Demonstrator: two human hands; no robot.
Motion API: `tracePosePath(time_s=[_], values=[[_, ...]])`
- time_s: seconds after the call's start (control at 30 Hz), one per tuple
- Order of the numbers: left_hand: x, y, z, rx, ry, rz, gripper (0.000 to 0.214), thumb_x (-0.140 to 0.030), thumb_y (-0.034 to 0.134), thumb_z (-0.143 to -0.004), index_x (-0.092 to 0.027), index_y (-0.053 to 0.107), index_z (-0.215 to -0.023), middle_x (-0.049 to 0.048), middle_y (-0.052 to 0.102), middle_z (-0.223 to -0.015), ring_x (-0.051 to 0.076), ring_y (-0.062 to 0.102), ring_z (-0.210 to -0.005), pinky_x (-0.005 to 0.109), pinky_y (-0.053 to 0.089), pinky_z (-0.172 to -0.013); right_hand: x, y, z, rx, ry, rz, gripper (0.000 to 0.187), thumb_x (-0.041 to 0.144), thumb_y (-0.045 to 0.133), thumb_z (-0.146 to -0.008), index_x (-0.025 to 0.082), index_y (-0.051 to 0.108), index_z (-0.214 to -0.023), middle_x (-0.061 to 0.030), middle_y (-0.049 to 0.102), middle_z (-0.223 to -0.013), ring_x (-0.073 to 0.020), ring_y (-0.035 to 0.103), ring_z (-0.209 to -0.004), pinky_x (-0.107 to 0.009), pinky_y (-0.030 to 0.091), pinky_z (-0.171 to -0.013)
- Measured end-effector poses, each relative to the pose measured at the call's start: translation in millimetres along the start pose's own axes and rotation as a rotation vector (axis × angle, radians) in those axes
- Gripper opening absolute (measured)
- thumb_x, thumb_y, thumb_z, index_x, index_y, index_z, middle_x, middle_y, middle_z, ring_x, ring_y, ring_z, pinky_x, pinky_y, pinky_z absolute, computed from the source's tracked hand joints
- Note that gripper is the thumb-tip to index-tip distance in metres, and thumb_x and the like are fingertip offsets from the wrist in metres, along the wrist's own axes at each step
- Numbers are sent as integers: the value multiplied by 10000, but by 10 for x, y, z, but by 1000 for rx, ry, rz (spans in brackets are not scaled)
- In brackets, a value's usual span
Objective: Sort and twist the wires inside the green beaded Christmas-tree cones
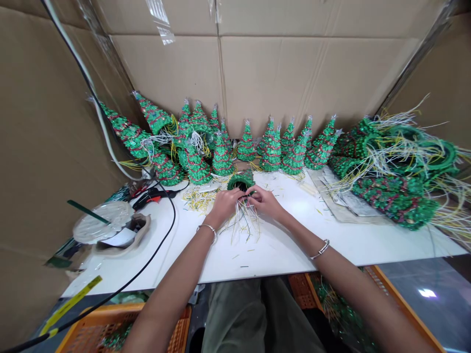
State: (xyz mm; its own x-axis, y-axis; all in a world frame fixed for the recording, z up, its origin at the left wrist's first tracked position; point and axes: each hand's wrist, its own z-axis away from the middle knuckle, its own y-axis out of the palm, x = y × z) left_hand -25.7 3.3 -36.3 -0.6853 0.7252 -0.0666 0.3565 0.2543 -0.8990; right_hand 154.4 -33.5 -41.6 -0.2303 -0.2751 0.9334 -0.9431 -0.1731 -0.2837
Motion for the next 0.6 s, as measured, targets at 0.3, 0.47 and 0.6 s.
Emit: tracePosePath(time_s=[0.3, 0.47, 0.6], values=[[-10, -19, -8, 16, 19, -45, 289, -308, 421, -955, -185, 682, -935, 65, 664, -790, 176, 608, -693, 281, 329, -579, 24, 80, 10, -36, 94, -187, 190, 342, 515, -801, 228, 482, -949, 41, 610, -692, -84, 482, -434, -196, 397, -401], [-8, -78, 13, -62, -38, 71, 247, -271, 413, -959, -199, 645, -1004, 44, 682, -866, 156, 614, -735, 258, 360, -612, 59, 52, 21, -45, 69, -122, 155, 305, 485, -794, 224, 479, -926, 30, 638, -714, -94, 514, -429, -206, 376, -413], [-12, -83, -8, -167, -83, 119, 279, -301, 348, -981, -182, 598, -1025, 51, 652, -937, 147, 602, -782, 248, 400, -662, 41, 1, 26, -22, 20, 34, 138, 251, 435, -818, 228, 486, -943, 44, 633, -663, -100, 510, -430, -213, 376, -452]])
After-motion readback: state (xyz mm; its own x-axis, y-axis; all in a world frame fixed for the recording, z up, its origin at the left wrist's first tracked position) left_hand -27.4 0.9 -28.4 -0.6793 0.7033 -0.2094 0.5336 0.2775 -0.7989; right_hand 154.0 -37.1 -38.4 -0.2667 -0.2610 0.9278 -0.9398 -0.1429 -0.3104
